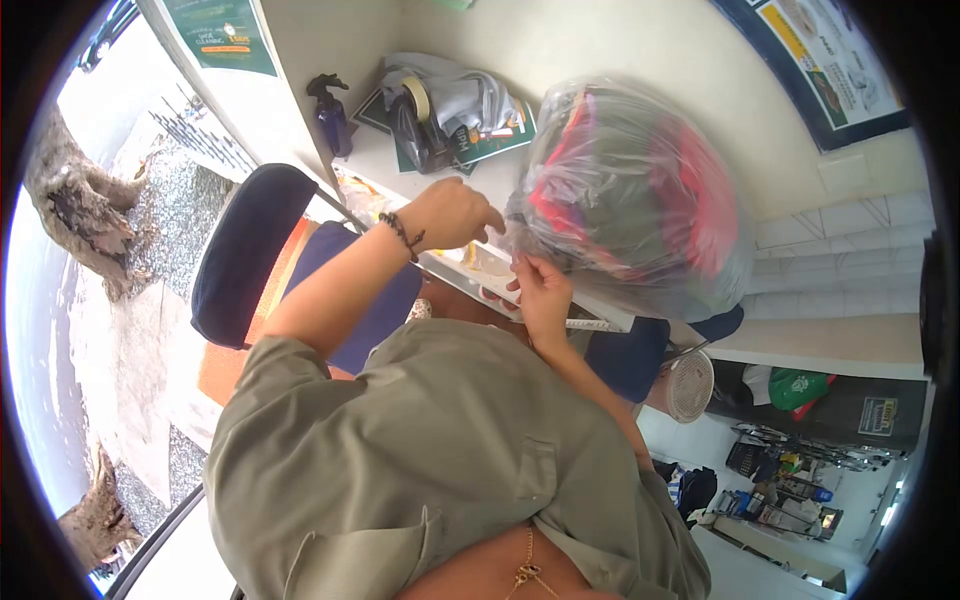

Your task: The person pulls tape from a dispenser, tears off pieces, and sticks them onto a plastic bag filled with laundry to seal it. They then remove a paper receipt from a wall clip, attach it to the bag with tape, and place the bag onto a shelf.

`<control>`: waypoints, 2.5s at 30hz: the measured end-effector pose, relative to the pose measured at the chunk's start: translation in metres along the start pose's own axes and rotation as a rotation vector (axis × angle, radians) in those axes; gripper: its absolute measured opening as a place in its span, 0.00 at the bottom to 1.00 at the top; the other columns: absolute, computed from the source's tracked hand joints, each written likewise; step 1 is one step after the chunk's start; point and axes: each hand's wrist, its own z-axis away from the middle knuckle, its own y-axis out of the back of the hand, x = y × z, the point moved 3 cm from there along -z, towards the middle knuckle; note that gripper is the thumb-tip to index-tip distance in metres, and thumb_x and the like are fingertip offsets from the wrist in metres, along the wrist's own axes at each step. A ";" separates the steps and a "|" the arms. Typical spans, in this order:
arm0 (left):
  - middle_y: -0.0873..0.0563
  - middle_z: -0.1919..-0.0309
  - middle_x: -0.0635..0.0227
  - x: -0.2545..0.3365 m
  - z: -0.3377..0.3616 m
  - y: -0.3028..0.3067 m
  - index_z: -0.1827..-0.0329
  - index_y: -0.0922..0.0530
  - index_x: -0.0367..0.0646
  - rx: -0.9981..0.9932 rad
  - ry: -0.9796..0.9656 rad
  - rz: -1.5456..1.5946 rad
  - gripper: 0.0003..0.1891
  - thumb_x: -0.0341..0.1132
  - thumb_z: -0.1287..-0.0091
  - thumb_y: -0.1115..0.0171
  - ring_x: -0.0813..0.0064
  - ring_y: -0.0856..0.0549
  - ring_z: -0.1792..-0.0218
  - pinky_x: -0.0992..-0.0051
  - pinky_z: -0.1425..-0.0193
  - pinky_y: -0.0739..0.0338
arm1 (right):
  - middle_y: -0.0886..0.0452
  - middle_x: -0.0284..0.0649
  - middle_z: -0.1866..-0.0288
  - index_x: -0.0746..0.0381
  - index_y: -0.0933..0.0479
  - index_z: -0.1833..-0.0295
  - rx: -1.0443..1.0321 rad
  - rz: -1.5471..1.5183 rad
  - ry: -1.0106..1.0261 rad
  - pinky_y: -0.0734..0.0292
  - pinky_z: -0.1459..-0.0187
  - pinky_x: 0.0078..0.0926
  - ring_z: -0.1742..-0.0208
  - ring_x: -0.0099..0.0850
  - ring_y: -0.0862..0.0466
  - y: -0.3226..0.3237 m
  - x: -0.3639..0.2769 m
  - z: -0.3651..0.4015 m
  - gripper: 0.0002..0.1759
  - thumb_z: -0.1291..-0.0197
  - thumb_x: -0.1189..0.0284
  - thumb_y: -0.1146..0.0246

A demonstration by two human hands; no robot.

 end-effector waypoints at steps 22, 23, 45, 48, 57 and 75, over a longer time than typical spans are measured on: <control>0.11 0.65 0.69 -0.033 0.016 -0.042 0.60 0.14 0.40 0.158 0.291 0.906 0.06 0.33 0.35 0.31 0.80 0.17 0.64 0.75 0.57 0.23 | 0.14 0.39 0.63 0.67 0.17 0.51 -0.012 -0.222 -0.127 0.28 0.77 0.14 0.79 0.21 0.19 -0.007 -0.004 0.002 0.15 0.31 0.65 0.37; 0.11 0.65 0.69 -0.036 0.010 -0.038 0.60 0.14 0.40 0.184 0.296 0.849 0.07 0.34 0.34 0.32 0.80 0.16 0.64 0.75 0.57 0.23 | 0.14 0.39 0.63 0.66 0.17 0.51 0.016 -0.249 -0.155 0.28 0.78 0.15 0.80 0.21 0.20 -0.008 -0.004 0.001 0.15 0.31 0.65 0.37; 0.22 0.50 0.54 0.023 -0.022 -0.073 0.47 0.26 0.41 0.758 0.227 0.535 0.27 0.32 0.50 0.25 0.52 0.22 0.48 0.60 0.42 0.26 | 0.21 0.34 0.82 0.66 0.23 0.77 0.359 0.046 0.064 0.26 0.84 0.21 0.83 0.24 0.18 0.012 0.010 -0.021 0.18 0.35 0.68 0.35; 0.22 0.47 0.54 0.024 -0.026 -0.078 0.44 0.27 0.40 0.749 0.245 0.574 0.29 0.33 0.50 0.25 0.52 0.23 0.44 0.59 0.40 0.27 | 0.24 0.34 0.85 0.65 0.28 0.81 0.293 0.044 0.079 0.28 0.84 0.22 0.84 0.23 0.19 0.019 0.017 -0.020 0.21 0.36 0.69 0.34; 0.46 0.26 0.41 0.025 -0.036 -0.081 0.23 0.52 0.35 0.878 0.026 0.713 0.60 0.52 0.54 0.23 0.43 0.44 0.26 0.54 0.22 0.51 | 0.23 0.34 0.80 0.64 0.24 0.74 0.441 0.383 0.637 0.28 0.71 0.25 0.77 0.25 0.23 0.107 -0.036 0.022 0.12 0.40 0.74 0.32; 0.44 0.27 0.47 -0.067 -0.092 -0.081 0.23 0.59 0.37 0.968 0.289 0.924 0.48 0.25 0.38 0.32 0.59 0.41 0.26 0.61 0.23 0.46 | 0.23 0.43 0.41 0.65 0.31 0.33 0.703 -0.091 0.449 0.34 0.37 0.29 0.42 0.31 0.23 0.264 -0.026 -0.012 0.27 0.24 0.54 0.51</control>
